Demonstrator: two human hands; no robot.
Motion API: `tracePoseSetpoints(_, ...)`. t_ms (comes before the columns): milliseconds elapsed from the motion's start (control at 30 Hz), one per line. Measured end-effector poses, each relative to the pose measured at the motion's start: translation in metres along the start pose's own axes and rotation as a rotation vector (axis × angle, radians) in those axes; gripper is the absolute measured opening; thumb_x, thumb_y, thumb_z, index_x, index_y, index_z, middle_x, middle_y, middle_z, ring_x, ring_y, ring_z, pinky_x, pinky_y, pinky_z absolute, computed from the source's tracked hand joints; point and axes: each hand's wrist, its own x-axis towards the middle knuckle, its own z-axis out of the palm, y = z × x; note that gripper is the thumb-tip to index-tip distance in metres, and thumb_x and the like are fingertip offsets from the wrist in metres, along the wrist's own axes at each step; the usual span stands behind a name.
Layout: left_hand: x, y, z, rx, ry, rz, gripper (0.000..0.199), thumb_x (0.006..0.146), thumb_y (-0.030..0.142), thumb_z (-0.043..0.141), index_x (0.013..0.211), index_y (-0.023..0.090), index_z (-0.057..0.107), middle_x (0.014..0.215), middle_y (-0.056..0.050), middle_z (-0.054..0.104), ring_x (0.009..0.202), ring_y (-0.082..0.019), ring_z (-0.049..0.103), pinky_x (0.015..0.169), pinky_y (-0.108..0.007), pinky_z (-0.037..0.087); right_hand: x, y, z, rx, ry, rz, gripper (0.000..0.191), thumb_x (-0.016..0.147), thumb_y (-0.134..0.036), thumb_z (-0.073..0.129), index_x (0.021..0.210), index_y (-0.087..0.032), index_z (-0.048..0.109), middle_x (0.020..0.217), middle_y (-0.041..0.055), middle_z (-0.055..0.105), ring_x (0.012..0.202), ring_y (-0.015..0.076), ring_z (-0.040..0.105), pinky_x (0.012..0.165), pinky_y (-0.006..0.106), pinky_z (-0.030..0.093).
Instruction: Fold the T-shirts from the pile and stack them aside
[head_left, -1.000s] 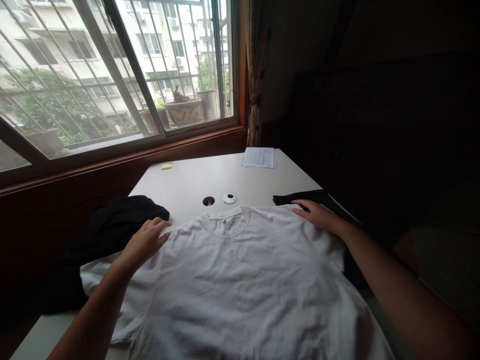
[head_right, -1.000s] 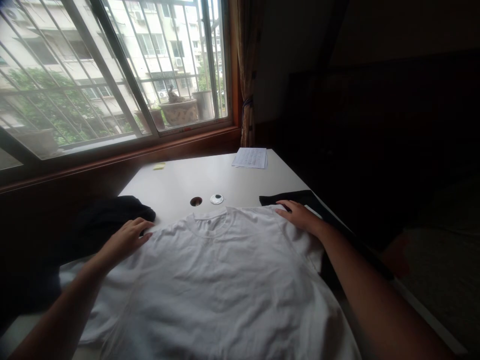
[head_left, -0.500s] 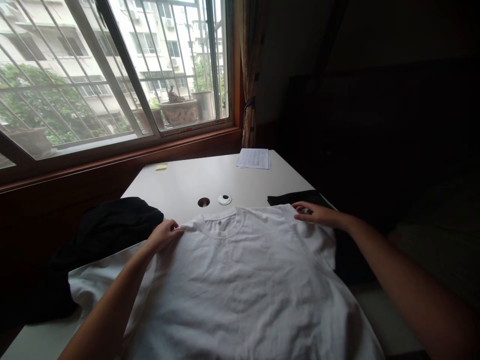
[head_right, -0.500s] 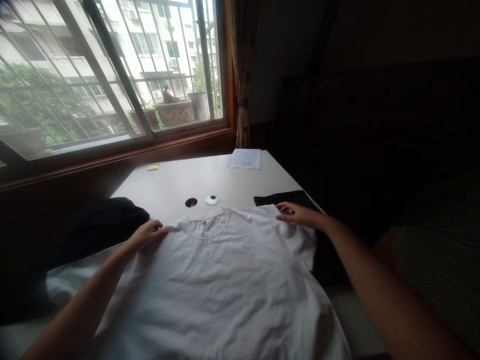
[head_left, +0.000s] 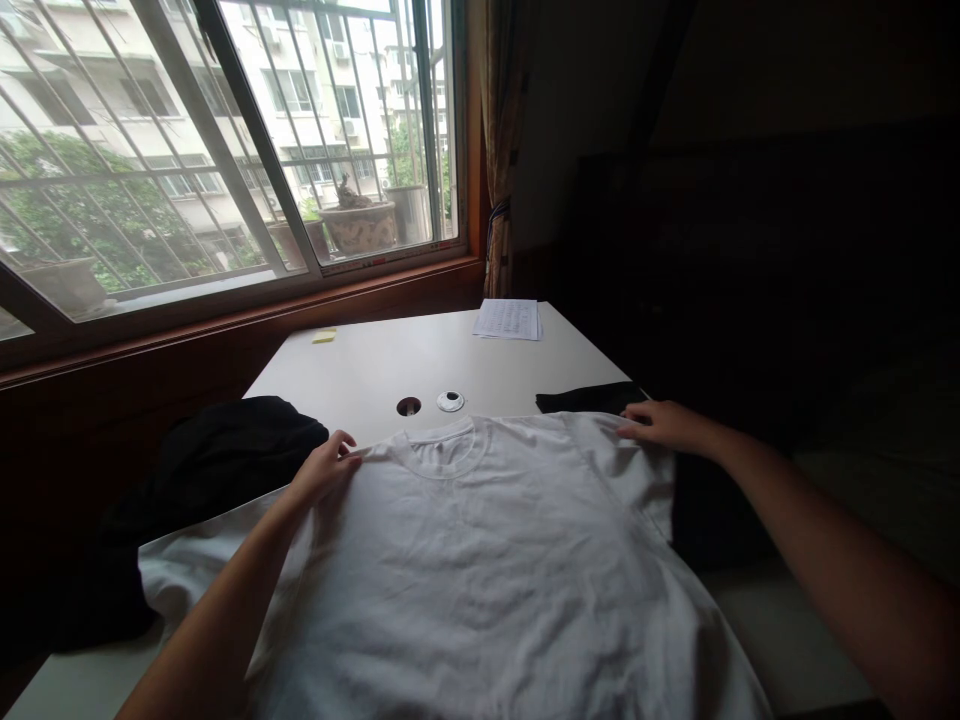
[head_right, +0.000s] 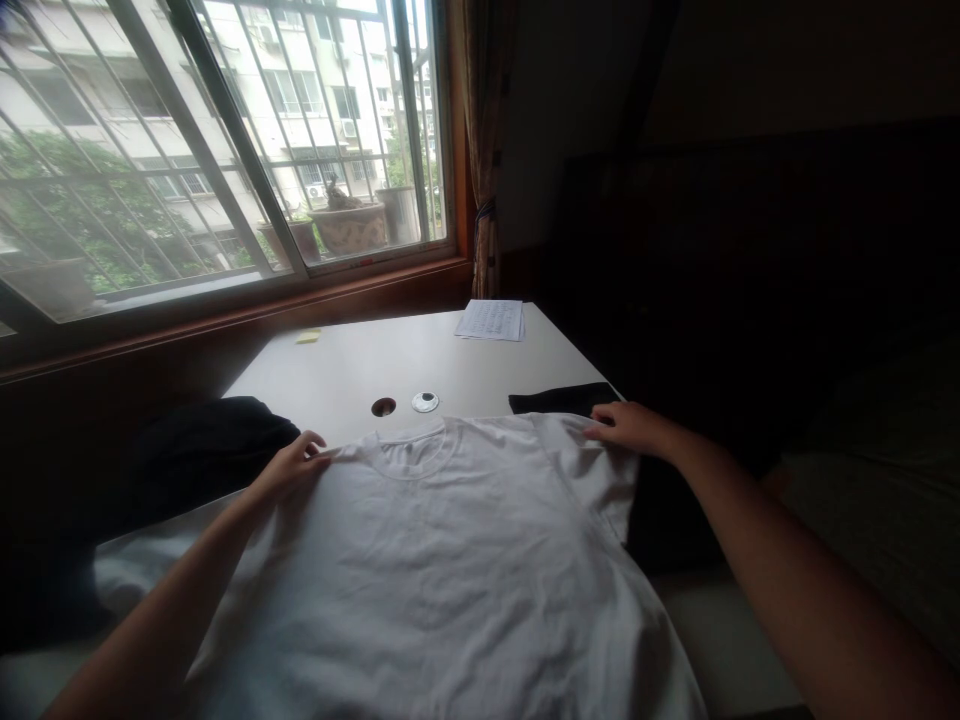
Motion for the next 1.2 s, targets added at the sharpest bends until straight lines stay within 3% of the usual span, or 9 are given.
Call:
tracePoseSetpoints(100,0.004,0.000,0.001,0.019,0.068,0.036,0.033,0.082,0.050,0.057,0.102,0.024,0.060,0.094,-0.004,0.068,0.085,-0.022,0.065,0.077,-0.031,0.049,-0.007,0.006,-0.011,-0.005,-0.026,0.085,0.038,0.086,-0.060,0.055,0.077,-0.024,0.059,0.072,0.0049,0.068,0.070,0.0235,0.063,0.066,0.034,0.043)
tracePoseSetpoints(233,0.012,0.008,-0.001,0.077,0.153,0.064,0.024,0.086,0.041,0.056,0.102,0.025,0.061,0.096,-0.003,0.067,0.086,-0.021,0.064,0.076,-0.029,0.048,-0.010,0.007,-0.016,-0.072,0.065,0.138,0.037,0.089,-0.061,0.052,0.085,-0.024,0.059,0.080,0.0098,0.072,0.075,0.0258,0.063,0.068,0.036,0.040)
tracePoseSetpoints(367,0.020,0.016,0.001,0.233,0.218,0.088,0.020,0.091,0.031,0.052,0.109,0.026,0.061,0.106,-0.004,0.067,0.091,-0.020,0.064,0.075,-0.028,0.046,-0.005,0.008,-0.003,-0.228,0.130,0.130,0.038,0.089,-0.061,0.050,0.090,-0.024,0.061,0.099,0.0127,0.072,0.085,0.0287,0.064,0.076,0.041,0.041)
tracePoseSetpoints(533,0.026,0.015,0.015,0.349,0.186,0.148,0.021,0.096,0.025,0.049,0.112,0.025,0.062,0.112,-0.007,0.066,0.103,-0.023,0.062,0.081,-0.031,0.046,0.001,-0.003,0.017,-0.474,0.293,0.075,0.030,0.082,-0.043,0.056,0.101,-0.025,0.070,0.108,0.0161,0.067,0.106,0.0399,0.058,0.090,0.058,0.041)
tracePoseSetpoints(667,0.026,0.013,0.021,0.391,0.182,0.174,0.023,0.100,0.026,0.045,0.114,0.023,0.062,0.115,-0.009,0.064,0.109,-0.025,0.060,0.089,-0.034,0.045,0.004,-0.050,0.034,-0.410,0.378,-0.094,0.037,0.089,-0.035,0.048,0.119,-0.027,0.069,0.122,0.0153,0.064,0.118,0.0390,0.054,0.102,0.058,0.040)
tracePoseSetpoints(800,0.029,0.013,0.012,0.424,0.156,0.216,0.023,0.101,0.029,0.045,0.117,0.025,0.062,0.118,-0.008,0.063,0.111,-0.025,0.059,0.091,-0.033,0.046,0.018,-0.114,0.064,-0.269,0.251,-0.313,0.050,0.097,-0.040,0.042,0.142,-0.024,0.055,0.147,0.0120,0.054,0.135,0.0330,0.048,0.119,0.050,0.030)
tracePoseSetpoints(967,0.039,0.012,-0.009,0.571,0.126,0.280,0.026,0.101,0.026,0.045,0.119,0.026,0.062,0.118,-0.007,0.064,0.109,-0.024,0.058,0.089,-0.033,0.048,0.043,-0.178,0.117,-0.159,0.028,-0.361,0.071,0.098,-0.058,0.039,0.156,-0.018,0.038,0.165,0.0102,0.030,0.152,0.0297,0.028,0.126,0.044,0.018)
tracePoseSetpoints(1100,0.039,0.009,-0.014,0.638,0.137,0.274,0.028,0.096,0.022,0.051,0.119,0.026,0.066,0.115,-0.009,0.065,0.106,-0.028,0.057,0.090,-0.039,0.049,0.052,-0.203,0.151,-0.167,-0.025,-0.340,0.078,0.101,-0.063,0.024,0.161,-0.014,0.026,0.169,0.0104,0.016,0.156,0.0260,0.012,0.127,0.046,0.011)
tracePoseSetpoints(1200,0.033,0.017,-0.004,0.684,0.208,0.278,0.034,0.094,0.016,0.049,0.120,0.025,0.068,0.124,-0.012,0.063,0.116,-0.034,0.053,0.094,-0.048,0.046,0.051,-0.206,0.161,-0.179,0.010,-0.346,0.077,0.101,-0.063,0.021,0.161,-0.015,0.026,0.169,0.0091,0.015,0.157,0.0240,0.010,0.127,0.046,0.007)
